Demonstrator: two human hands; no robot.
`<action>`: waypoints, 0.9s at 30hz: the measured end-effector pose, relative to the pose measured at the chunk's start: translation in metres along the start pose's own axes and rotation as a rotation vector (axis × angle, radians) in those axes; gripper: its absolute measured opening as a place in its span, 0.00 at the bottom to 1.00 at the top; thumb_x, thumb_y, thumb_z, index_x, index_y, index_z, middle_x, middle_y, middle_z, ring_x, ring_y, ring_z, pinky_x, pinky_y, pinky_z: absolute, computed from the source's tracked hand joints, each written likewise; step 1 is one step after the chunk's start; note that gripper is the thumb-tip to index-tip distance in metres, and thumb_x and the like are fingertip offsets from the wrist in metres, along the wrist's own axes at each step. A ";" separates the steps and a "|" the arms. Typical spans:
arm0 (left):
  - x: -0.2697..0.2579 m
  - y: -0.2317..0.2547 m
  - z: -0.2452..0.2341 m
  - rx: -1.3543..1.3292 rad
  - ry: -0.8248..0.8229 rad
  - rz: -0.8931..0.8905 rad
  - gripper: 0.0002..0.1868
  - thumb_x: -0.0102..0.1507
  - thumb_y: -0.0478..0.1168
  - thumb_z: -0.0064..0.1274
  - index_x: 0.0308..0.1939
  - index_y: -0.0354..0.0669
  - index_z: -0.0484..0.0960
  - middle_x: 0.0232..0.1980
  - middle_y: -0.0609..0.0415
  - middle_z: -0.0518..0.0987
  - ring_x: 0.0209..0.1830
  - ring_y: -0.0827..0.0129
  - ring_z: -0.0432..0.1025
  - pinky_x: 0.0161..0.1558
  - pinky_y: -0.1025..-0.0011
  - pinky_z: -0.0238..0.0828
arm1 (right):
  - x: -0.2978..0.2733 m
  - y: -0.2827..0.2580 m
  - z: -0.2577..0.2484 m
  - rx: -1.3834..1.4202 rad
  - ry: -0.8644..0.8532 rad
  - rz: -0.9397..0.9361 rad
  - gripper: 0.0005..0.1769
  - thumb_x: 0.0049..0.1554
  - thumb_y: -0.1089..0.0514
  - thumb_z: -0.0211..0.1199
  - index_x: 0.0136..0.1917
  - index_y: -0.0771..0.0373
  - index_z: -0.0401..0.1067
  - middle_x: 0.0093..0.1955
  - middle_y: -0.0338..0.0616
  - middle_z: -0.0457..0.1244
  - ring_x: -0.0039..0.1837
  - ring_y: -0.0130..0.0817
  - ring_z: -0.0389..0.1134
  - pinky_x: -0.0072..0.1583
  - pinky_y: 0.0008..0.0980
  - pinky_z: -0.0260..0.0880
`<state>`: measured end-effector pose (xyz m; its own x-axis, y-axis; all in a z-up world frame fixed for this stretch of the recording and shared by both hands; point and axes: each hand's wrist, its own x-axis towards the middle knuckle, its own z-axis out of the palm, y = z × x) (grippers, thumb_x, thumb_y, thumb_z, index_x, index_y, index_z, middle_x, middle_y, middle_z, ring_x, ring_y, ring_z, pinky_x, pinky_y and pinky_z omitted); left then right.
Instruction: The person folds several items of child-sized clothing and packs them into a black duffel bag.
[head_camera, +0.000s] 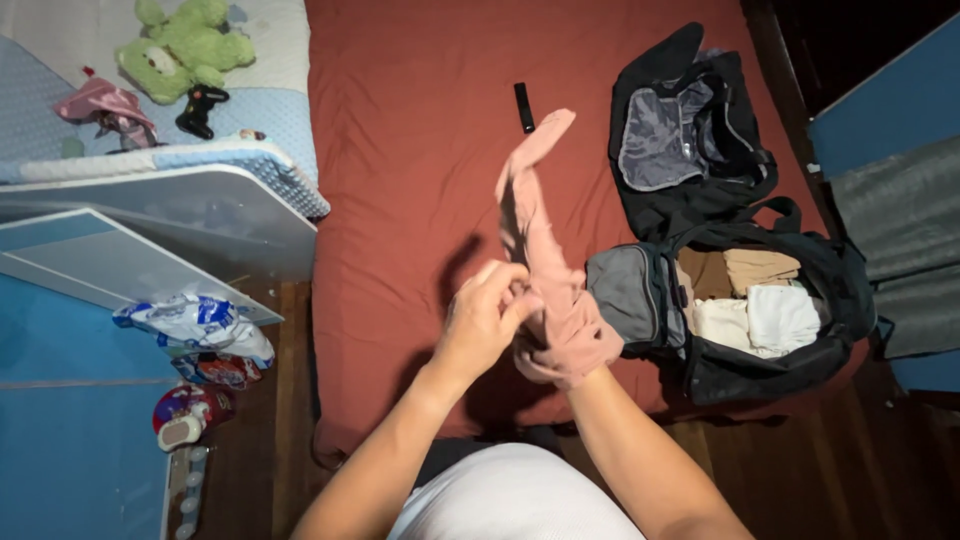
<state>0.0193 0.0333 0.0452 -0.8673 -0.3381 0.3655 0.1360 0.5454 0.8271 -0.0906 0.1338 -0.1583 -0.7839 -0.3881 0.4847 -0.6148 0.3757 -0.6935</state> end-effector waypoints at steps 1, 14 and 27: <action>-0.004 -0.007 0.005 -0.128 -0.059 -0.043 0.10 0.62 0.37 0.59 0.41 0.34 0.76 0.35 0.44 0.76 0.29 0.52 0.73 0.33 0.61 0.69 | 0.002 -0.004 -0.004 0.001 -0.015 -0.009 0.16 0.59 0.68 0.51 0.61 0.65 0.65 0.57 0.47 0.63 0.58 0.40 0.66 0.57 0.36 0.68; -0.024 -0.020 0.009 -0.384 -0.604 0.018 0.08 0.66 0.36 0.55 0.36 0.35 0.75 0.32 0.47 0.74 0.32 0.63 0.70 0.38 0.69 0.68 | 0.065 -0.086 -0.062 0.006 -0.105 -0.132 0.19 0.59 0.70 0.50 0.64 0.67 0.65 0.61 0.48 0.65 0.62 0.44 0.67 0.62 0.38 0.68; -0.037 -0.015 0.022 -0.430 -0.642 -0.158 0.06 0.65 0.37 0.56 0.39 0.37 0.78 0.34 0.53 0.75 0.34 0.70 0.69 0.40 0.70 0.70 | 0.113 -0.112 -0.077 0.877 -0.137 0.596 0.19 0.80 0.58 0.47 0.62 0.83 0.55 0.50 0.59 0.43 0.53 0.49 0.44 0.57 0.49 0.47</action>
<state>0.0386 0.0549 0.0101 -0.9809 0.1935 0.0206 0.0481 0.1389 0.9891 -0.1171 0.1129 0.0153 -0.8874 -0.4531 -0.0851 0.1842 -0.1793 -0.9664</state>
